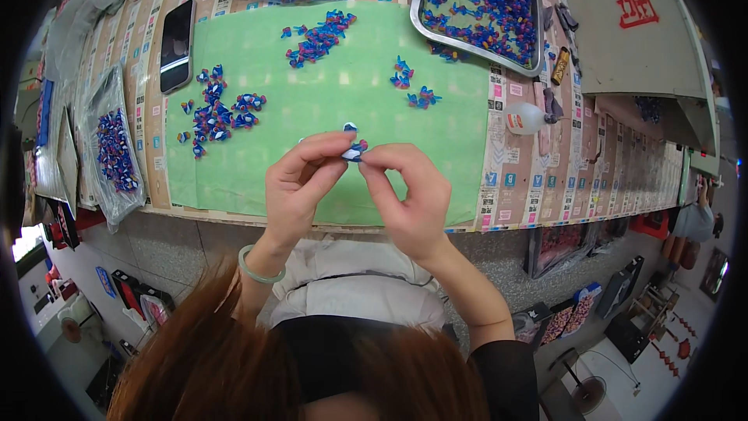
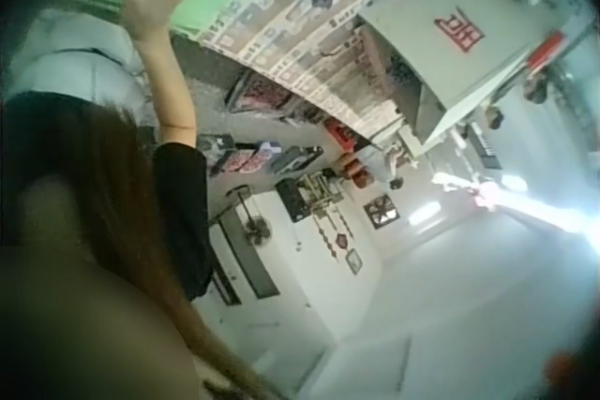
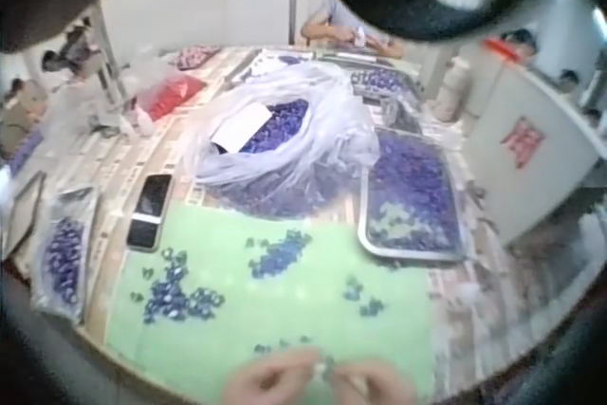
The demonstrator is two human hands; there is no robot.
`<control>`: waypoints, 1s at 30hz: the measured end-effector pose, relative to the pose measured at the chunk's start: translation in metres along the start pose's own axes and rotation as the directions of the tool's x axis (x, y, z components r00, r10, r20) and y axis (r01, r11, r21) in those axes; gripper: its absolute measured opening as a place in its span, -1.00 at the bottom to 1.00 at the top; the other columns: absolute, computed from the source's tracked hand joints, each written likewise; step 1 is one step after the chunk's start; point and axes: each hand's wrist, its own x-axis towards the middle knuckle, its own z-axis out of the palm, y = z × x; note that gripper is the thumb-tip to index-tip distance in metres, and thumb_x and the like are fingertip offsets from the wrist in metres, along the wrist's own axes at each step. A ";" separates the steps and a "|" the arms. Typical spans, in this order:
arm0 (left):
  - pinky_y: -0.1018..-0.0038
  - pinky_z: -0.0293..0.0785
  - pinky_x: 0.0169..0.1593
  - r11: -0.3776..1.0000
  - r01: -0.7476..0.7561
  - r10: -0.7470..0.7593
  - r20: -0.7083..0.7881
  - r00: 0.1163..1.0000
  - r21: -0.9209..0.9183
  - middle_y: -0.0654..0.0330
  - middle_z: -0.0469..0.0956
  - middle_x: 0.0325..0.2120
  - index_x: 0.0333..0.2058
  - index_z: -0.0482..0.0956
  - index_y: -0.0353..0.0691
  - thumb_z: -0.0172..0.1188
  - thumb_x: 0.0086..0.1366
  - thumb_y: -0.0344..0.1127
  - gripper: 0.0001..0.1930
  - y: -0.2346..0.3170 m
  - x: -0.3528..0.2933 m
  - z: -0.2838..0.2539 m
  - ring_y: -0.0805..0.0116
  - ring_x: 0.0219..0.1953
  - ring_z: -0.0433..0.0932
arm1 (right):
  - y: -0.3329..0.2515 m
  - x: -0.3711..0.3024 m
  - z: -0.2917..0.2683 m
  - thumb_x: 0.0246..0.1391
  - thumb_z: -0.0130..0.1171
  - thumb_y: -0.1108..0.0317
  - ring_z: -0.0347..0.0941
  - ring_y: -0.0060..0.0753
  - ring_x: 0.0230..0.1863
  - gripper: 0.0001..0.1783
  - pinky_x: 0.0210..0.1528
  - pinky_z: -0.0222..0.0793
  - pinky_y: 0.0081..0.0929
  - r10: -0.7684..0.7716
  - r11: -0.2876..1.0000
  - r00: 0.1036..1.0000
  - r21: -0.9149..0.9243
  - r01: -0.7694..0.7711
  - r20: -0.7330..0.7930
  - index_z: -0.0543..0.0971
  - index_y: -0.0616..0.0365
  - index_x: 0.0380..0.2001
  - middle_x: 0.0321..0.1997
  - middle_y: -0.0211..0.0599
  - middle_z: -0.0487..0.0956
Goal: The recorder applies glue to small blue toy components and assembles them.
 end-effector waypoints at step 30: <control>0.52 0.31 -0.35 0.395 0.099 0.334 -0.243 0.911 0.913 0.22 0.42 -0.50 -0.41 0.45 -0.24 0.12 -0.05 -0.45 -0.84 -0.002 0.022 -0.052 0.34 -0.43 0.39 | 0.076 -0.026 -0.078 -0.09 0.05 0.49 0.17 -0.57 -0.15 -0.49 -0.13 0.14 -0.66 0.258 0.892 0.665 -0.091 -0.442 -0.700 0.12 0.25 -0.06 -0.09 -0.30 0.19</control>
